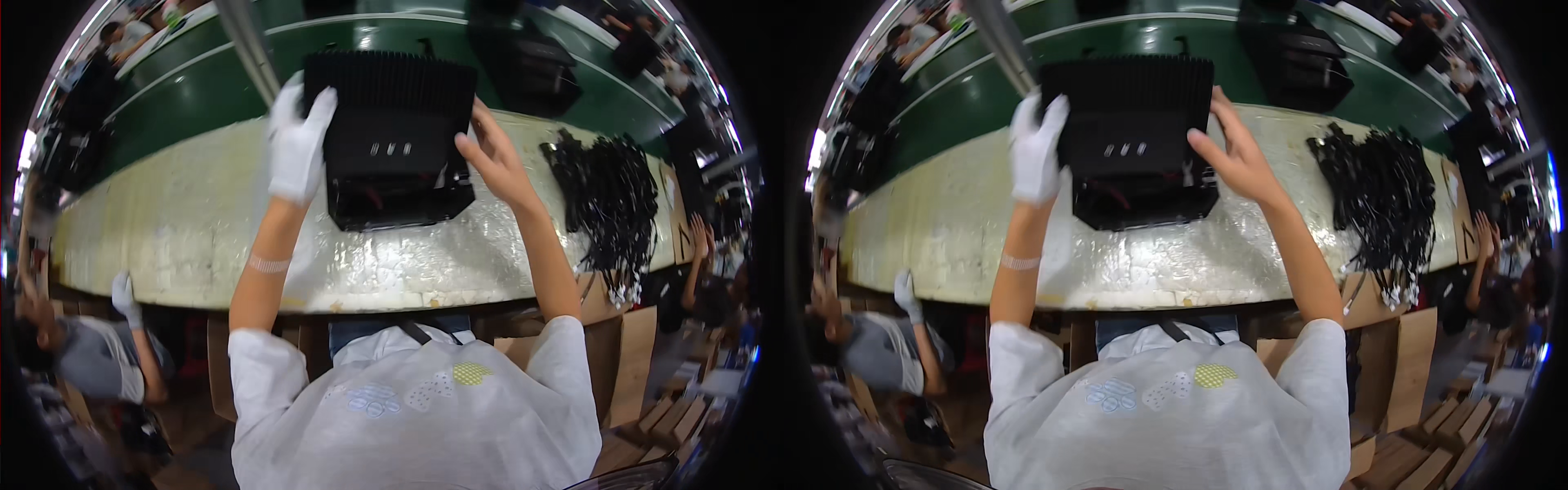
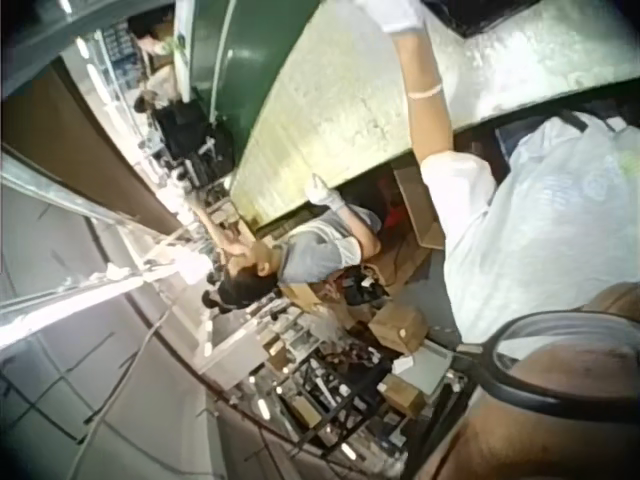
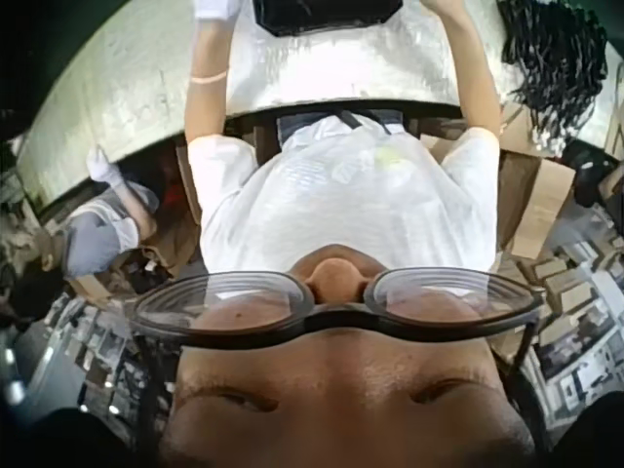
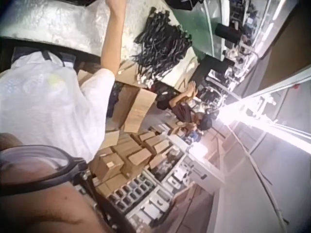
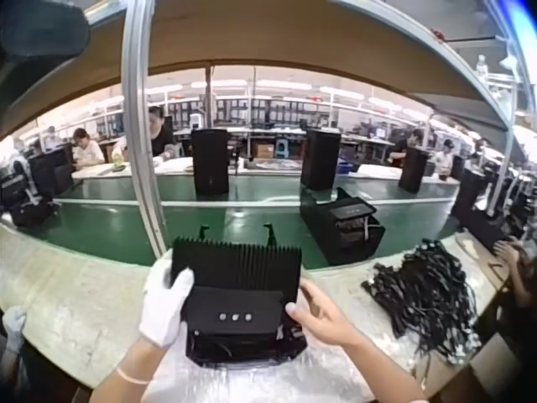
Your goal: Assembling electronic components and circuit boards into a plastic housing on a factory assembly line.
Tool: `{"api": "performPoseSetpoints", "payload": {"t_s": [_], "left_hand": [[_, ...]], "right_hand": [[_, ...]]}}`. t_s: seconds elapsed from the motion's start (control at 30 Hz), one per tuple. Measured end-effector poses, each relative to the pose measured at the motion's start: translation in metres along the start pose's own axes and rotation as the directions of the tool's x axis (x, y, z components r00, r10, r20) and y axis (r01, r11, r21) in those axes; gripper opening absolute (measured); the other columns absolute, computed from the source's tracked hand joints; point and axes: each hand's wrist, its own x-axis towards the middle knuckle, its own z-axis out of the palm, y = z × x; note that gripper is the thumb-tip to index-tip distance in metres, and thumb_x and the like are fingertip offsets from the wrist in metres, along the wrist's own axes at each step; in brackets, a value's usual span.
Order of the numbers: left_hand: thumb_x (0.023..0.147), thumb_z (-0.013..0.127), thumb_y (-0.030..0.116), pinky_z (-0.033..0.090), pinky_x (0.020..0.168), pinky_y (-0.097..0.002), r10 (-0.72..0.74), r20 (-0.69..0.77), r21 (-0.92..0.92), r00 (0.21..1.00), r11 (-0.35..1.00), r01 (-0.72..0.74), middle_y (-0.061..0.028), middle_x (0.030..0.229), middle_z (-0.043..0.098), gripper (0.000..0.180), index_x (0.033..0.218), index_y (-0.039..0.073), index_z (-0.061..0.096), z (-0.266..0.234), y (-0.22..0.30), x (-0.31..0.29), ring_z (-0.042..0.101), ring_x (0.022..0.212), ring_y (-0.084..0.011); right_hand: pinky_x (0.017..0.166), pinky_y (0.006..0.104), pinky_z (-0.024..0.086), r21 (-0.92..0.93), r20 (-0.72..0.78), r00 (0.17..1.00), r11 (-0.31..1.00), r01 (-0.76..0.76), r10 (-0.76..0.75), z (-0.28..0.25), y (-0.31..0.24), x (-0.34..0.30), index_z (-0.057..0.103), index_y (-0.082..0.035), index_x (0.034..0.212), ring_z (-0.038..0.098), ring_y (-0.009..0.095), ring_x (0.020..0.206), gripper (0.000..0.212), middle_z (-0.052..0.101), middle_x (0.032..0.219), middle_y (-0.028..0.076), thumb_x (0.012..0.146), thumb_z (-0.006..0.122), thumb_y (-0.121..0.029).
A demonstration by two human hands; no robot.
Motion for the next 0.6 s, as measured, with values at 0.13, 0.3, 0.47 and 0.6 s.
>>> {"api": "performPoseSetpoints", "payload": {"t_s": [0.13, 0.3, 0.47, 0.6], "left_hand": [[0.065, 0.074, 0.009, 0.044, 0.096, -0.05, 0.731, 0.428, 0.266, 0.532, 0.46, -0.847, -0.0129, 0.105, 0.062, 0.039, 0.103, 0.008, 0.064, -0.028, 0.024, -0.087, 0.061, 0.098, -0.0348], [0.056, 0.076, 0.008, 0.05, 0.081, -0.0453, 0.465, 0.799, 0.214, 0.382, 0.374, -0.903, -0.0079, 0.099, 0.059, 0.033, 0.086, 0.008, 0.062, -0.075, -0.055, -0.175, 0.059, 0.096, -0.0278], [0.064, 0.082, 0.04, 0.041, 0.094, -0.0545, 0.105, 0.864, 0.322, 0.492, 0.635, -0.702, -0.0145, 0.12, 0.052, 0.059, 0.105, 0.006, 0.057, -0.082, -0.064, -0.194, 0.052, 0.113, -0.0382], [0.064, 0.074, 0.062, 0.038, 0.1, -0.053, 0.264, 0.808, 0.24, 0.527, 0.669, -0.703, -0.0171, 0.123, 0.051, 0.077, 0.111, 0.004, 0.054, -0.09, -0.068, -0.191, 0.048, 0.115, -0.042]], "right_hand": [[0.114, 0.0424, 0.027, 0.05, 0.213, 0.942, 0.966, 0.253, -0.258, -0.033, -0.015, -0.068, 0.062, -0.004, 0.118, 0.034, 0.03, 0.141, 0.031, 0.039, 0.15, 0.016, 0.087, 0.061, 0.0], [0.11, 0.0442, 0.034, -0.508, 0.204, 0.964, 0.86, -0.045, 0.171, -0.077, -0.012, -0.131, 0.065, -0.008, 0.106, 0.037, 0.037, 0.137, 0.023, 0.044, 0.144, 0.017, 0.083, 0.067, -0.008], [0.111, 0.0483, 0.032, -0.939, -0.337, 0.937, 0.1, -0.328, -0.091, -0.154, 0.065, -0.144, 0.06, 0.002, 0.098, 0.037, 0.043, 0.134, 0.026, 0.042, 0.143, 0.026, 0.078, 0.069, -0.012], [0.112, 0.051, 0.029, -0.927, -0.251, 0.96, -0.255, -0.275, -0.125, -0.166, 0.099, -0.142, 0.056, 0.006, 0.093, 0.035, 0.046, 0.133, 0.023, 0.043, 0.139, 0.03, 0.078, 0.065, -0.009]]}}
